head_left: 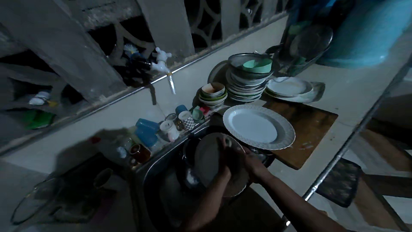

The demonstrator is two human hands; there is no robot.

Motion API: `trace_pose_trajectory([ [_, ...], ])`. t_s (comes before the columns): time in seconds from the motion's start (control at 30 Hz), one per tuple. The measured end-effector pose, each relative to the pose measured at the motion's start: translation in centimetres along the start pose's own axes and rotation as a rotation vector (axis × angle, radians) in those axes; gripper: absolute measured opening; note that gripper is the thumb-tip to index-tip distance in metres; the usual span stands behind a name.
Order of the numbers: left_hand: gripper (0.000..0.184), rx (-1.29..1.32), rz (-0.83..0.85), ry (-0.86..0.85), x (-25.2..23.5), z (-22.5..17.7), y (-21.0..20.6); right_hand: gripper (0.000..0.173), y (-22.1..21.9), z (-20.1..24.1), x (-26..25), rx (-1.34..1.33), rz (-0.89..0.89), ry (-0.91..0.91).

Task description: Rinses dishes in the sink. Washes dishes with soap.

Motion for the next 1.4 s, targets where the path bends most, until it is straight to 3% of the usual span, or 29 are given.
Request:
trace_pose_trajectory([
  [0.1, 0.060, -0.353, -0.232, -0.069, -4.3, 2.2, 2.6, 0.040, 0.2, 3.1, 1.8, 0.070, 0.022, 0.068],
  [0.27, 0.057, -0.661, -0.176, 0.320, -4.7, 1.3, 8.3, 0.039, 0.7, 6.4, 3.4, 0.046, -0.060, 0.215],
  [0.43, 0.061, -0.575, 0.022, 0.328, 0.6, 0.5, 6.2, 0.039, -0.7, 5.6, 0.9, -0.127, -0.112, 0.314],
  [0.6, 0.056, -0.433, 0.188, 0.219, 2.6, -4.5, 3.9, 0.042, -2.0, 3.6, -1.7, -0.201, -0.117, 0.279],
  [0.7, 0.069, -0.356, 0.161, 0.145, 0.5, -5.2, 4.2, 0.040, -2.4, 2.4, -1.7, -0.269, -0.086, 0.268],
  [0.8, 0.047, -0.500, 0.104, 0.005, -2.7, -4.6, 6.2, 0.039, -1.7, 1.6, -1.0, -0.314, -0.084, 0.208],
  [1.0, 0.055, -0.823, 0.000, 0.249, -4.8, -0.8, 11.0, 0.039, 0.3, 2.4, 0.4, -0.347, -0.126, 0.209],
  [1.13, 0.056, -0.738, -0.021, 0.220, -1.6, 0.6, 9.1, 0.040, -0.2, 2.8, -0.4, -0.387, -0.187, 0.236],
  [1.27, 0.060, -0.594, 0.218, 0.256, 1.3, -3.6, 5.4, 0.044, -1.4, 2.5, -1.9, -0.383, -0.143, 0.194],
  [1.33, 0.068, -0.541, 0.272, 0.168, 0.9, -4.6, 4.5, 0.043, -2.5, 2.2, -1.9, -0.376, -0.100, 0.216],
  [1.4, 0.066, -0.478, 0.186, 0.064, -1.0, -4.4, 4.4, 0.041, -3.4, 2.3, -1.5, -0.379, -0.066, 0.258],
])
Point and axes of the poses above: each hand's wrist, its own x-axis away from the middle knuckle, its own y-axis out of the back of the hand, z = x × y, the point moved 3 cm from there along -x, towards the middle knuckle, and after that the axes turned 2 degrees about z, right-handed, at the moved point
